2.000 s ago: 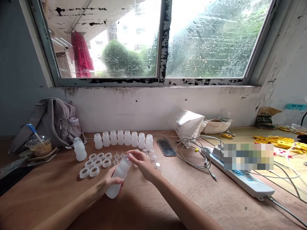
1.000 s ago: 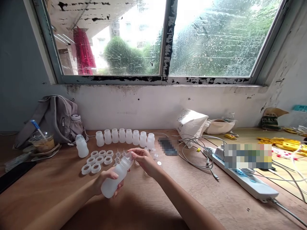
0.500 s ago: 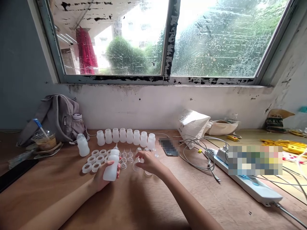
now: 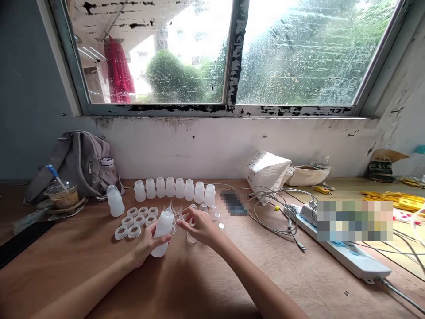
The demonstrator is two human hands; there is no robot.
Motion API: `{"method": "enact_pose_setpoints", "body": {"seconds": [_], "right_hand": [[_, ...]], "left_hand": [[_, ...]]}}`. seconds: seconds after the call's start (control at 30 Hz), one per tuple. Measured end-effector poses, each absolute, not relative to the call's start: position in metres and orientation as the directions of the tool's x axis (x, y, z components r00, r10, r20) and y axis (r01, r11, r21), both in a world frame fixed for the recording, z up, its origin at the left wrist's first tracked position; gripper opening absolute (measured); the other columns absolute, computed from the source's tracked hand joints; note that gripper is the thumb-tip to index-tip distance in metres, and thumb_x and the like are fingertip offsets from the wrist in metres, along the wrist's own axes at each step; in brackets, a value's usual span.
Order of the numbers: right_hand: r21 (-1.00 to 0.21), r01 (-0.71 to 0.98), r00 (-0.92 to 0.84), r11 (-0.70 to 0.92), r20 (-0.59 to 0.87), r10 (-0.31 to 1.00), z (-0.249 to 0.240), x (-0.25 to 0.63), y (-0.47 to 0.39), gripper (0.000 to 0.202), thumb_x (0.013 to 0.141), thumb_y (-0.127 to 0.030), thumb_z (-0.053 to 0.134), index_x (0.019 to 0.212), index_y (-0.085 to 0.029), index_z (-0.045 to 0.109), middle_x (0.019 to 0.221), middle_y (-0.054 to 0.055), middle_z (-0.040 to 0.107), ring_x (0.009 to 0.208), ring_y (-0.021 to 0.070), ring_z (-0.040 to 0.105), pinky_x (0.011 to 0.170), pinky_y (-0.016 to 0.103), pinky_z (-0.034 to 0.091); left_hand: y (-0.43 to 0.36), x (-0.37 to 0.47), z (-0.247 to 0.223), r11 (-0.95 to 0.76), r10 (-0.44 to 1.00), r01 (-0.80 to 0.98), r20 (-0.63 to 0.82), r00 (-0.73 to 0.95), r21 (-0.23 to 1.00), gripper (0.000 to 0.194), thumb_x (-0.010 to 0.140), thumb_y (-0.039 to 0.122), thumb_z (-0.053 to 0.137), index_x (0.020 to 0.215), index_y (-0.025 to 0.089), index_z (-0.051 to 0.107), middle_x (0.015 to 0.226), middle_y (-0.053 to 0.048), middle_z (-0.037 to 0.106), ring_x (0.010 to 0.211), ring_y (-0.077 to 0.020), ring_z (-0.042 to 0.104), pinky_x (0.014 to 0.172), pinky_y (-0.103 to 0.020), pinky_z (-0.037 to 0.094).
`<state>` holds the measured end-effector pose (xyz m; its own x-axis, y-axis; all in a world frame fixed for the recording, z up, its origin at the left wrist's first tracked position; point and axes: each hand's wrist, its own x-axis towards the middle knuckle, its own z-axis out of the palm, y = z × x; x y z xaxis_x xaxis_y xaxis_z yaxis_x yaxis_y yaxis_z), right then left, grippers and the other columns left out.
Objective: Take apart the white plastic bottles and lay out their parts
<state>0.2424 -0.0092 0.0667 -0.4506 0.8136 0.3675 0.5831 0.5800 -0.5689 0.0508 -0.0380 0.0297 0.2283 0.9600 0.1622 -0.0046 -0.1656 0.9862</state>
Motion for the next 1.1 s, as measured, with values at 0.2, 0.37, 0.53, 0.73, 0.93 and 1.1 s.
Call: {"method": "enact_pose_setpoints", "body": {"seconds": [0.2,0.37,0.53,0.73,0.93,1.1], "right_hand": [[-0.736,0.402,-0.391,0.544,0.399,0.829,0.064,0.221,-0.031,0.032,0.072,-0.050,0.054,0.077,-0.019,0.056,0.052,-0.002,0.045,0.047,0.0098,0.037,0.044,0.023,0.024],[-0.788,0.357,-0.396,0.502,0.360,0.845,0.061,0.219,-0.034,0.030,0.072,-0.049,0.053,0.072,-0.018,0.052,0.052,-0.004,0.038,0.048,0.0089,0.032,0.043,0.022,0.020],[-0.835,0.315,-0.419,0.451,0.304,0.855,0.057,0.220,-0.029,0.029,0.073,-0.047,0.054,0.075,-0.018,0.051,0.052,-0.005,0.034,0.048,0.0082,0.029,0.043,0.022,0.018],[-0.882,0.249,-0.379,0.400,0.291,0.878,0.053,0.217,-0.028,0.031,0.071,-0.047,0.055,0.067,-0.018,0.047,0.052,-0.005,0.032,0.047,0.0076,0.027,0.042,0.022,0.018],[-0.955,0.065,-0.500,0.289,0.219,0.838,0.058,0.217,-0.032,0.028,0.073,-0.045,0.055,0.079,-0.018,0.050,0.057,-0.004,0.043,0.049,0.0082,0.040,0.043,0.021,0.024],[-0.970,-0.060,-0.569,0.236,0.228,0.790,0.064,0.225,-0.020,0.048,0.068,-0.036,0.064,0.109,-0.023,0.043,0.071,-0.003,0.047,0.055,0.0075,0.043,0.043,0.018,0.030]], "left_hand": [[-0.051,0.056,0.030,-0.445,0.894,0.351,0.431,0.122,0.824,0.043,0.057,0.032,0.069,0.097,0.022,0.056,0.091,-0.004,0.059,0.085,-0.0230,0.053,0.075,-0.031,0.039],[-0.056,0.054,0.037,-0.410,0.909,0.372,0.338,0.244,0.833,0.034,0.059,0.029,0.066,0.091,0.019,0.060,0.078,-0.002,0.061,0.069,-0.0180,0.054,0.061,-0.025,0.040],[-0.053,0.051,0.038,-0.288,0.927,0.276,0.196,0.319,0.917,0.024,0.056,0.026,0.068,0.075,0.015,0.060,0.064,0.002,0.053,0.060,-0.0130,0.046,0.053,-0.022,0.033],[-0.051,0.053,0.036,-0.118,0.915,0.064,0.083,0.396,0.991,0.020,0.054,0.020,0.069,0.065,0.013,0.055,0.057,0.004,0.045,0.053,-0.0082,0.038,0.048,-0.020,0.027],[-0.052,0.047,0.031,0.284,0.769,-0.166,-0.121,0.628,0.944,0.028,0.057,0.025,0.057,0.082,0.012,0.057,0.066,-0.003,0.056,0.052,-0.0135,0.051,0.047,-0.024,0.038],[-0.047,0.037,0.027,0.386,0.759,-0.299,-0.116,0.641,0.872,0.037,0.061,0.035,0.051,0.089,0.010,0.057,0.063,-0.005,0.057,0.049,-0.0138,0.053,0.045,-0.025,0.041]]}}
